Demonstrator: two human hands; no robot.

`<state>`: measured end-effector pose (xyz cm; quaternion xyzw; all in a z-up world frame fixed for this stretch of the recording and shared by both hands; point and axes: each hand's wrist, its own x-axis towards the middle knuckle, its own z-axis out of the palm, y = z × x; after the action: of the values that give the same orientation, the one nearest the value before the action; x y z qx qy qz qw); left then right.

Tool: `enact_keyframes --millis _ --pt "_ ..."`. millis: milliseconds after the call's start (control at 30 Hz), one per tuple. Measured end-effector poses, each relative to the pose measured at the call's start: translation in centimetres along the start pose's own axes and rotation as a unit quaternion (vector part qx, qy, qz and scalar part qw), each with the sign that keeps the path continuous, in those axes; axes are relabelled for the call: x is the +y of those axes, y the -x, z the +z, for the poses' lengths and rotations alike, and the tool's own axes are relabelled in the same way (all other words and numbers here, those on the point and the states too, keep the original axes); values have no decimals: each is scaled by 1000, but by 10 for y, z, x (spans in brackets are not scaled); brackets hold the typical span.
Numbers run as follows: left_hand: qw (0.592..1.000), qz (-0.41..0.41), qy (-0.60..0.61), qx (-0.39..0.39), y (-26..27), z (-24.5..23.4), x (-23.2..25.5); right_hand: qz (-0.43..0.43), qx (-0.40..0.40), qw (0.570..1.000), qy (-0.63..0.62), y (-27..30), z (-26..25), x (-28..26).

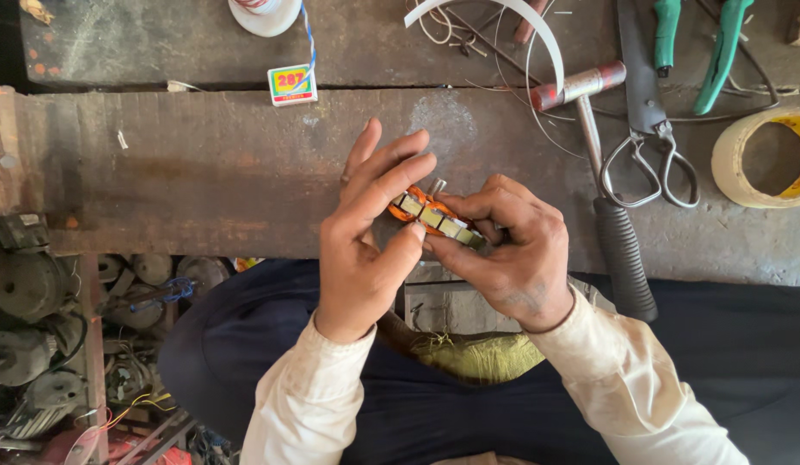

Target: The person cuts small rectangular pieces of white insulating tape using shears and places them into the slots of a copper-wound motor stator. They repeat this process, filling the slots with the tape pieces to insulate the windings.

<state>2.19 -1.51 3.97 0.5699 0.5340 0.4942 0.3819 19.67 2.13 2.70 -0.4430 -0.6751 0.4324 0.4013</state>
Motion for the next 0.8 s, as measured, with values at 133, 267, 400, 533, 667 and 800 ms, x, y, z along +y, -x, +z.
enact_keyframes --millis 133,267,400,533,667,800 --pt "999 -15 2 40 -2 9 0 -4 -4 1000 6 -1 0 0" --pt "997 -16 -5 69 -3 18 0 -9 0 1000 5 -1 0 0" --pt "997 -25 14 76 -4 20 -3 -3 -1 1000 2 0 0 3" --pt "998 -27 13 63 -4 17 1 -13 4 1000 16 -4 -1 2" --pt "999 -42 -4 7 -3 4 10 -25 -7 1000 1 -2 -4 2" --pt "996 -14 -67 -59 -9 -14 16 -34 -30 999 4 -5 -8 4"
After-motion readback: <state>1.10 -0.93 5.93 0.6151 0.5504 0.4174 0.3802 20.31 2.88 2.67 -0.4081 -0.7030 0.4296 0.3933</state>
